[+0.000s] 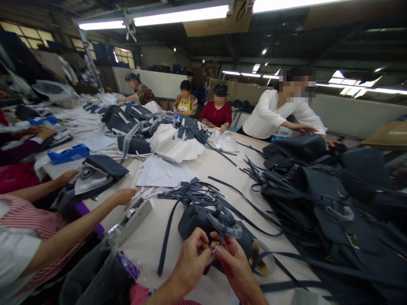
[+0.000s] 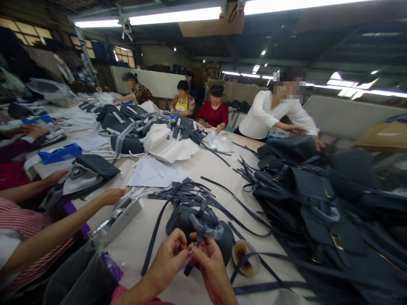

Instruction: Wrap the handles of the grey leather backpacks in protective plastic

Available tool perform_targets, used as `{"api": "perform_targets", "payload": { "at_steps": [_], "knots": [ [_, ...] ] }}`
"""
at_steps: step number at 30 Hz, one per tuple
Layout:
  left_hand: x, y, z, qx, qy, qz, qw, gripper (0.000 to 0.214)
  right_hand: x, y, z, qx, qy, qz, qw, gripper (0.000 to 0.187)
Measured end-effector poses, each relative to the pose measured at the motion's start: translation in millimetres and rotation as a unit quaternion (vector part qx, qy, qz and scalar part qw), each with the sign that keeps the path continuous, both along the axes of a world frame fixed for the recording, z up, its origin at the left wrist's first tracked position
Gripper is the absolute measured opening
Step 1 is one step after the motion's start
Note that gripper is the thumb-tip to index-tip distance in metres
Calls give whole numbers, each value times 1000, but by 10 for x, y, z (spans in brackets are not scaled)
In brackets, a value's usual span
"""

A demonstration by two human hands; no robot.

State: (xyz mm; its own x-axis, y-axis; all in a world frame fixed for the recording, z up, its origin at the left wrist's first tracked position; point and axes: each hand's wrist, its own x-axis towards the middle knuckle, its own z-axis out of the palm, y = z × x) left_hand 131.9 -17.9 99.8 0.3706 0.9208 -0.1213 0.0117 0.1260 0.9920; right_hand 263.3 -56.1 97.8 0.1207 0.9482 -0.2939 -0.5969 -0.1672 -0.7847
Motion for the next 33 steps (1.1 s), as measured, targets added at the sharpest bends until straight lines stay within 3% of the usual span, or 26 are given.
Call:
{"api": "perform_targets", "payload": {
  "at_steps": [3,5,10,14,17,20,22,27,33],
  "knots": [
    [-41,-32,91,140,96,10,985,6,31,-42,48,0,35,0,999,35],
    [-53,-41,103,210,132,8,969,12,29,-69,75,6,56,4,998,39],
    [-53,-31,2,310,207,20,928,16,-21,-115,-14,-39,-58,-18,997,54],
    [-55,-32,-32,354,225,32,907,15,-12,-118,-153,-17,-127,-21,992,60],
    [-57,-32,24,285,196,19,938,13,16,-116,-198,-6,-128,-18,992,57],
    [-46,-11,69,136,121,-9,983,9,25,-117,-195,7,-138,-29,990,51],
    [-32,12,50,35,60,-24,997,8,15,-113,-180,16,-155,-42,987,47],
    [-4,50,-103,-116,-44,-30,992,11,-25,-79,-144,7,-172,-41,984,43],
    [19,32,-179,-146,-88,-11,985,22,-52,-53,-137,-8,-180,-109,978,44]
  ]
}}
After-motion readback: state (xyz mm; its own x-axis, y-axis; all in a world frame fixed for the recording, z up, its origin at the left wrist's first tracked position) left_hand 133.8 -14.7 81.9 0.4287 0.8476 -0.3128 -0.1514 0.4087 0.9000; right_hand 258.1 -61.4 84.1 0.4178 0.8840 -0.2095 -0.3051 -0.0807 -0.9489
